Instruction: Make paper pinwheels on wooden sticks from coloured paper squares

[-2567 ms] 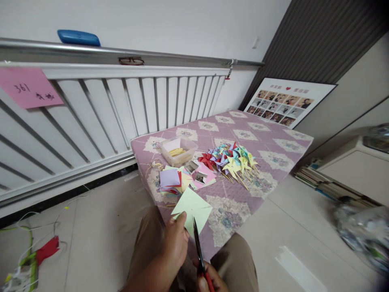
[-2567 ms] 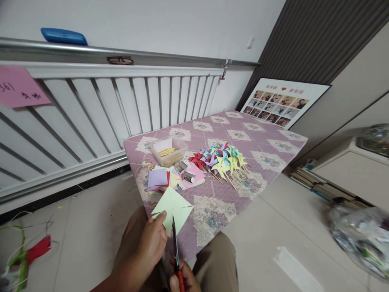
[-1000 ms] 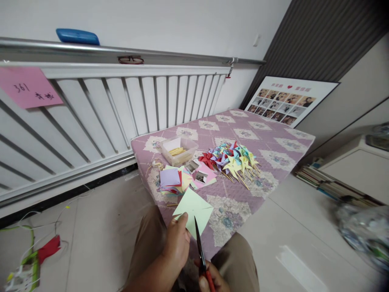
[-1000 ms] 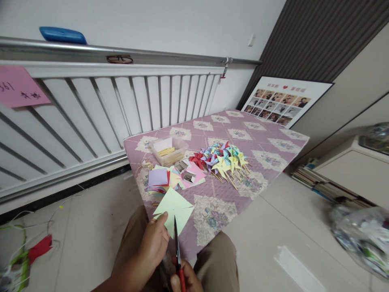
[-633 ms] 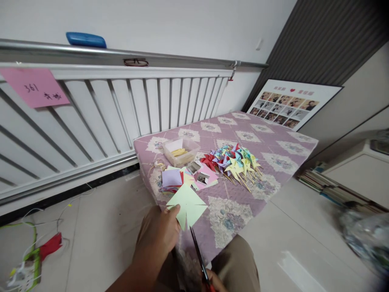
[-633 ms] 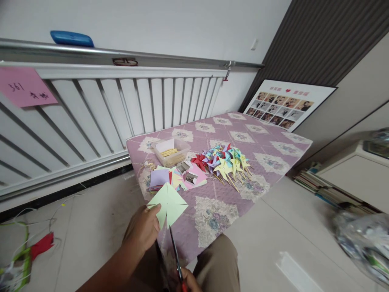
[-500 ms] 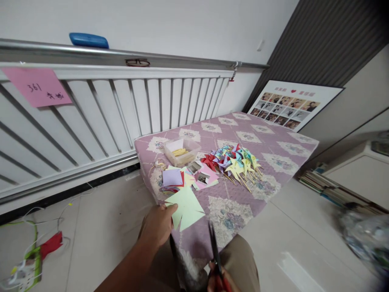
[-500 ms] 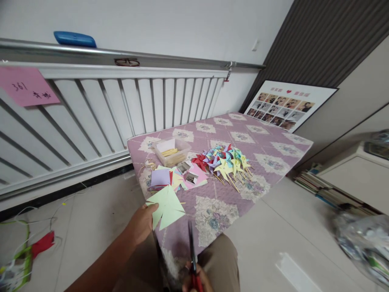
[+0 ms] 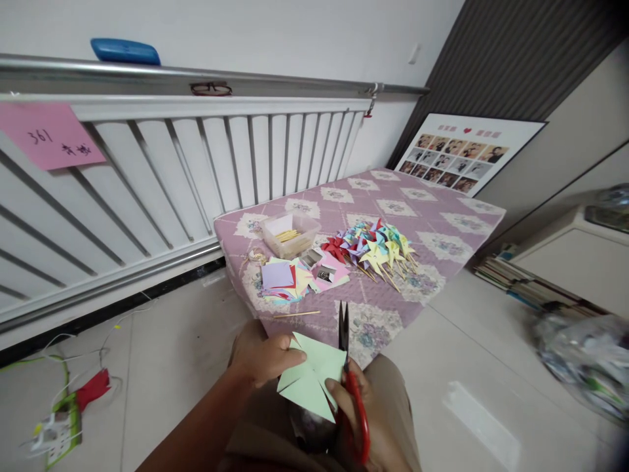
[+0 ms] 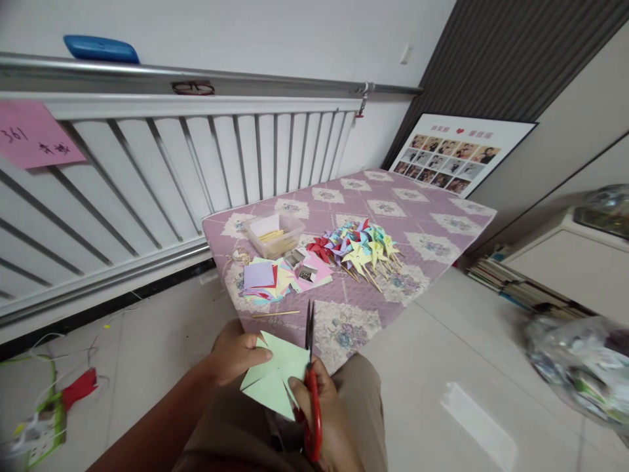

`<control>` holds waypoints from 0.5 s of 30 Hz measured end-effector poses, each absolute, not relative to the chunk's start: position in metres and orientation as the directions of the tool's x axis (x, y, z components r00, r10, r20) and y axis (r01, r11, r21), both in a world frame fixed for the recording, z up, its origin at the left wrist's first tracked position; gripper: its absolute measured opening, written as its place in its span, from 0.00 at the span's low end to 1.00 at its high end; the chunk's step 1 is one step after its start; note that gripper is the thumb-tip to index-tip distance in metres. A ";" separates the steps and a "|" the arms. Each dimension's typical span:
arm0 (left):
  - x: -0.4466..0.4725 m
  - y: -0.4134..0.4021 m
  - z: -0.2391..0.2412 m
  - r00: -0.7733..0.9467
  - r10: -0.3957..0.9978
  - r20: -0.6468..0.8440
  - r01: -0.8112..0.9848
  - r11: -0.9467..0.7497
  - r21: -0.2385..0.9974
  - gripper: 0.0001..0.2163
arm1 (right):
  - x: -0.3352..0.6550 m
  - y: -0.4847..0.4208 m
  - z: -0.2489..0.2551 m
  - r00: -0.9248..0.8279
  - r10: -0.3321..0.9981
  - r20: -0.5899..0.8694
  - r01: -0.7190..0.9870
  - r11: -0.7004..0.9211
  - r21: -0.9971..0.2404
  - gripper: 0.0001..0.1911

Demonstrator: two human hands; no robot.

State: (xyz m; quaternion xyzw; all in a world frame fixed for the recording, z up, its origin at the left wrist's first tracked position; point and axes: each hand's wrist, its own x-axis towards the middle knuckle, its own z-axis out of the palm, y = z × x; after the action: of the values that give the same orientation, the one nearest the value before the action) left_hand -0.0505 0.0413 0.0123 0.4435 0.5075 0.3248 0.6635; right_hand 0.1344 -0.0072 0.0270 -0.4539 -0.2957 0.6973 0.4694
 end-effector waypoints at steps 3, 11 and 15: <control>-0.045 0.037 0.006 0.362 0.849 -0.385 -0.214 0.478 0.852 0.12 | 0.131 -0.009 0.014 -0.089 0.918 -0.387 -0.368 -0.392 -0.843 0.19; -0.013 0.002 -0.004 0.459 0.842 -0.284 -0.619 0.532 0.578 0.19 | 0.132 -0.006 -0.002 0.079 0.941 -0.329 -0.467 -0.256 -0.846 0.18; 0.011 -0.011 -0.014 0.320 0.892 -0.320 -0.722 0.448 0.527 0.14 | 0.128 -0.006 0.001 0.111 0.938 -0.328 -0.469 -0.241 -0.849 0.18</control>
State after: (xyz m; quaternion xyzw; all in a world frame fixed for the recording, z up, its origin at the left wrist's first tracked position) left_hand 0.0114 -0.0106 -0.0139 0.1454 0.2920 0.5049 0.7992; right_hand 0.1283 -0.0058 0.0010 -0.4844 -0.2419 0.6212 0.5665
